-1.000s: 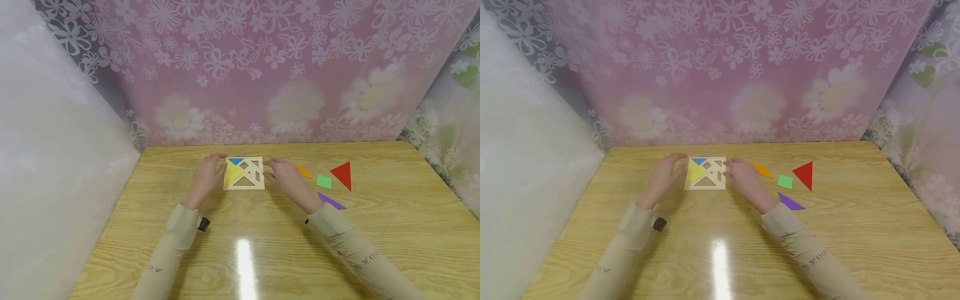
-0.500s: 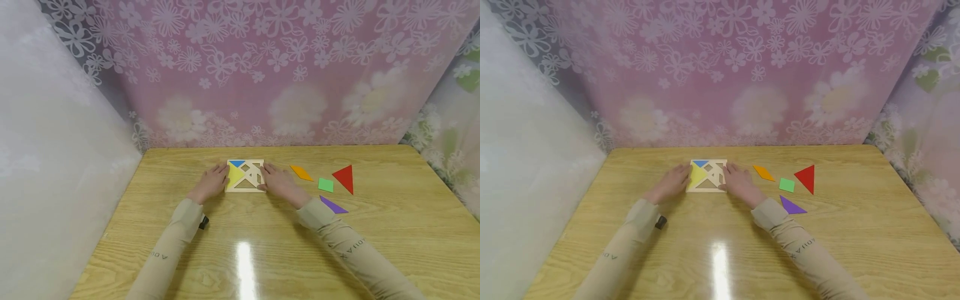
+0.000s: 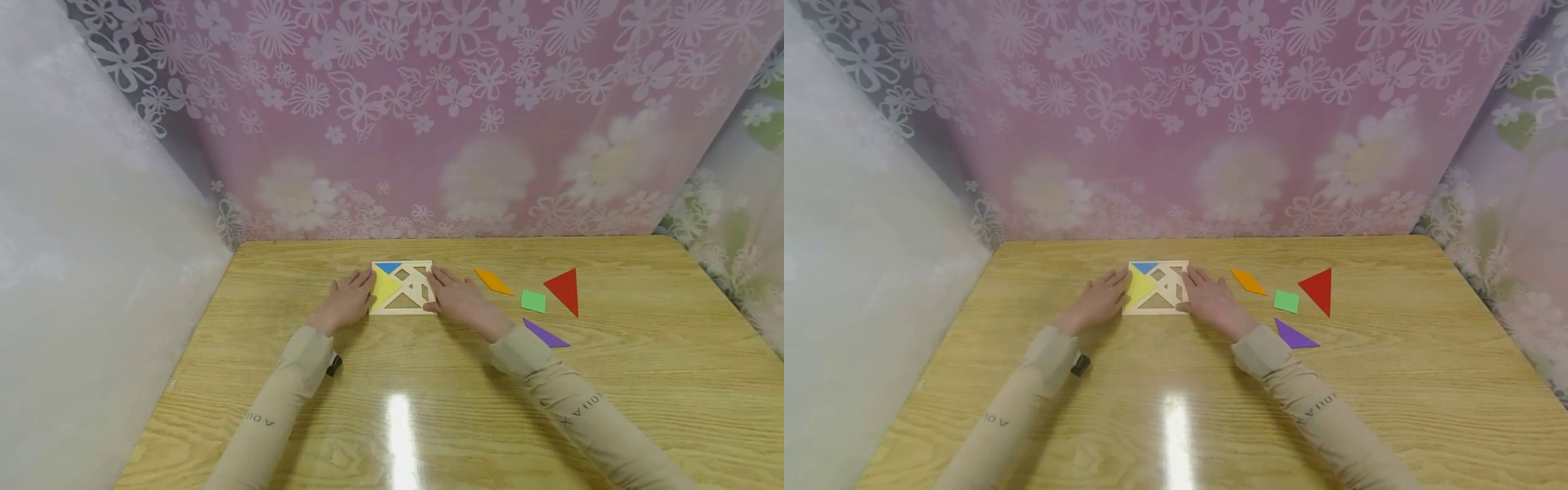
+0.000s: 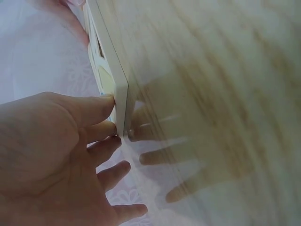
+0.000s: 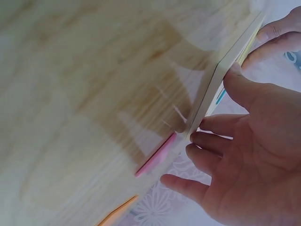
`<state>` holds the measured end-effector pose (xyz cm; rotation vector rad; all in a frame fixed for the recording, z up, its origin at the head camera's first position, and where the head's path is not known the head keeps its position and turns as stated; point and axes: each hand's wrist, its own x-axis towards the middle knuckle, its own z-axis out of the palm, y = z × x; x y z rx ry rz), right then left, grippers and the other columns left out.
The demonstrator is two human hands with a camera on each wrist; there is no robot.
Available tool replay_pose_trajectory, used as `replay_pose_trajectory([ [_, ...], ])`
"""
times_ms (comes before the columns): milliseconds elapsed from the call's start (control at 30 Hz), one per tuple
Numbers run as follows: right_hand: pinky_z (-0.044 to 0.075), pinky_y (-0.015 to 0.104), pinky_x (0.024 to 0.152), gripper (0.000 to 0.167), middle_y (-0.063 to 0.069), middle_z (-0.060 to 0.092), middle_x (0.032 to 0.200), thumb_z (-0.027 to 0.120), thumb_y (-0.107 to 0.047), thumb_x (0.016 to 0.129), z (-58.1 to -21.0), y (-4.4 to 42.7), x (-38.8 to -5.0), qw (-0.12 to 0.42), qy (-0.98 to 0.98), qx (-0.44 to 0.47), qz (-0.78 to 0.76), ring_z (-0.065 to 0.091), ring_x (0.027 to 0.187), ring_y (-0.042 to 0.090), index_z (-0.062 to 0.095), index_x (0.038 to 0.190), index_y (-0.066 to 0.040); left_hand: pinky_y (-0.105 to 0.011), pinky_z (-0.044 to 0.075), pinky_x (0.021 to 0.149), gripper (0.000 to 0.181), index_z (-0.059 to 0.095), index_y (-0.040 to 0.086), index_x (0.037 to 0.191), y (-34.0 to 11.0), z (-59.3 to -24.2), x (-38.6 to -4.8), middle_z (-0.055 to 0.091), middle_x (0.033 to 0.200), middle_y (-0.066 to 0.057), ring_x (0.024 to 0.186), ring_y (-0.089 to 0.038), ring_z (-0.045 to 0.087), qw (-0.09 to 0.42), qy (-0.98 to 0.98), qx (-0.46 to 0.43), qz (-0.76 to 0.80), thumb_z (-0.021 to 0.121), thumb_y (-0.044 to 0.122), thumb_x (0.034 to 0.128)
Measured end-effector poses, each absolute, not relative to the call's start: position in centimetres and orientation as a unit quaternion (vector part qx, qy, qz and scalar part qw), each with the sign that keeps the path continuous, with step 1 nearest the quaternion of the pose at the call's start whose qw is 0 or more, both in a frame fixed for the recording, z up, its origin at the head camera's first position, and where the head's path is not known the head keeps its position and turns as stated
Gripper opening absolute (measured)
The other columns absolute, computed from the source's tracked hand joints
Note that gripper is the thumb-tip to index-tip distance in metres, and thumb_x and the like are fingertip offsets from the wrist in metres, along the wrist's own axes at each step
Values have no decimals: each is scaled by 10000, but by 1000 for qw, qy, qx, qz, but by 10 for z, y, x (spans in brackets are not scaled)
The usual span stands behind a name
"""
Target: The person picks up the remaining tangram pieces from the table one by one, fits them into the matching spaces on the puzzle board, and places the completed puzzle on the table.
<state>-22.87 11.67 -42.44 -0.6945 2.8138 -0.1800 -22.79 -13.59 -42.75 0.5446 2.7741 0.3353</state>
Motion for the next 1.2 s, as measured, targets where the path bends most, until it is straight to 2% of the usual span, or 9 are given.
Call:
replay_pose_trajectory([
  [433, 243, 612, 1185, 733, 229, 191, 1655, 545, -366, 1046, -433, 124, -224, 110, 958, -251, -82, 216, 1523, 390, 263, 1573, 58, -704, 139, 1172, 585, 196, 37, 1616, -133, -428, -216, 123, 1696, -101, 1554, -349, 128, 137, 963, 198, 118, 393, 265, 1115],
  [933, 215, 608, 1196, 747, 230, 170, 1659, 550, -371, 1042, -432, 129, -214, 109, 956, -258, -93, 201, 1527, 393, 252, 1574, 61, -731, 140, 1154, 590, 212, 35, 1614, -132, -429, -209, 161, 1686, -113, 1548, -367, 145, 126, 962, 208, 124, 414, 266, 1109],
  [1200, 218, 606, 1195, 745, 251, 193, 1646, 565, -363, 1035, -428, 131, -205, 108, 953, -270, -89, 215, 1518, 411, 273, 1563, 75, -706, 148, 1169, 591, 208, 65, 1620, -132, -431, -202, 157, 1689, -88, 1554, -343, 134, 129, 964, 203, 111, 407, 291, 1111],
])
